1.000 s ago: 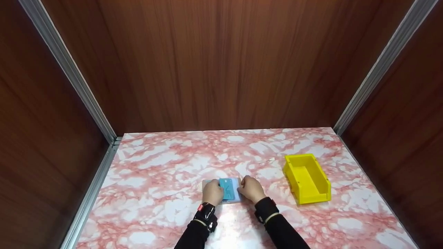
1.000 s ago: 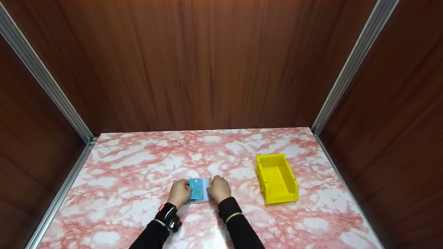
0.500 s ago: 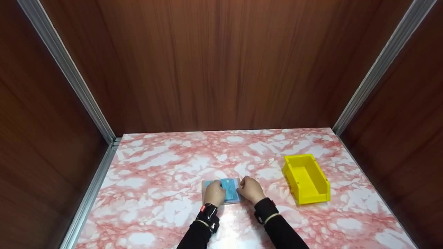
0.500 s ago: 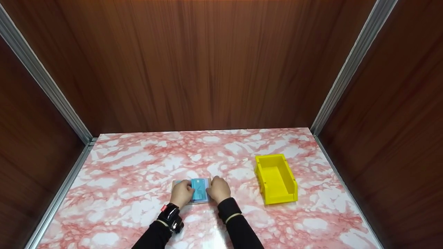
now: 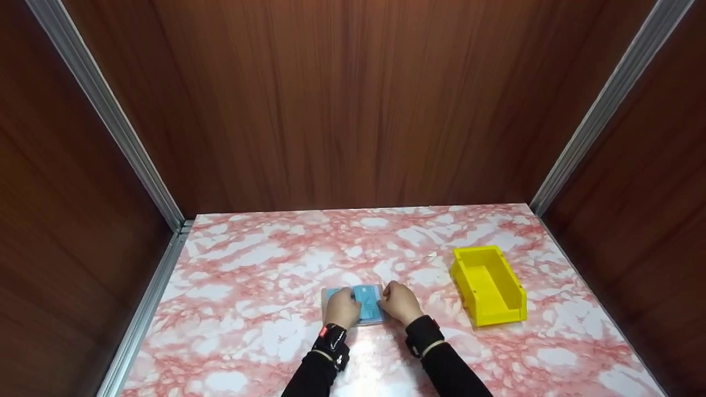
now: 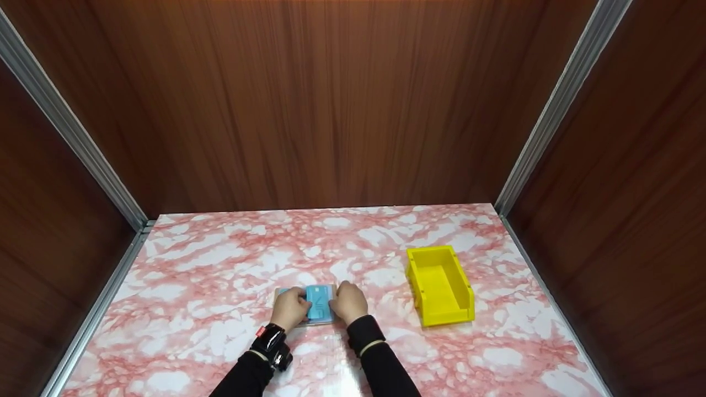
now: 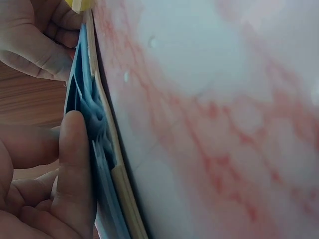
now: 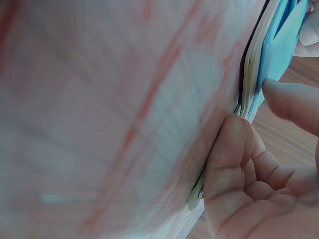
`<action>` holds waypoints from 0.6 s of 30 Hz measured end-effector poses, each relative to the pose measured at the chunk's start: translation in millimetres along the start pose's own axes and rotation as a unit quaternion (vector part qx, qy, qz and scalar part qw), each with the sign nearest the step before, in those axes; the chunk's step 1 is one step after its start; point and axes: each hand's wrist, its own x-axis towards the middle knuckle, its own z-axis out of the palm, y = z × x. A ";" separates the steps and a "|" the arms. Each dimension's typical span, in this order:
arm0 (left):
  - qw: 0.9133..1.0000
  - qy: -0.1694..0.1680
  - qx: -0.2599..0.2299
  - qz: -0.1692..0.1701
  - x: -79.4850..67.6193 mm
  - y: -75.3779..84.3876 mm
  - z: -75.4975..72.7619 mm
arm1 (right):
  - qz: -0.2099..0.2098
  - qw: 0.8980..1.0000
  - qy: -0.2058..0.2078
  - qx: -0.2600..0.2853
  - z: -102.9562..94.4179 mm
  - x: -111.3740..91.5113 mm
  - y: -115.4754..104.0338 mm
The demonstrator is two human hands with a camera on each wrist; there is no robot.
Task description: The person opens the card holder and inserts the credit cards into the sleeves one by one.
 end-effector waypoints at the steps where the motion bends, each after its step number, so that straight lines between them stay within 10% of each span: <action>1: 1.000 0.001 0.000 0.001 -0.2 0.0 -0.6 | -0.002 1.000 0.002 0.000 0.3 -0.2 0.0; 18: 0.999 0.048 0.004 -0.002 0.0 -7.9 -17.7 | 0.009 1.000 -0.016 0.023 -3.5 -0.6 -0.6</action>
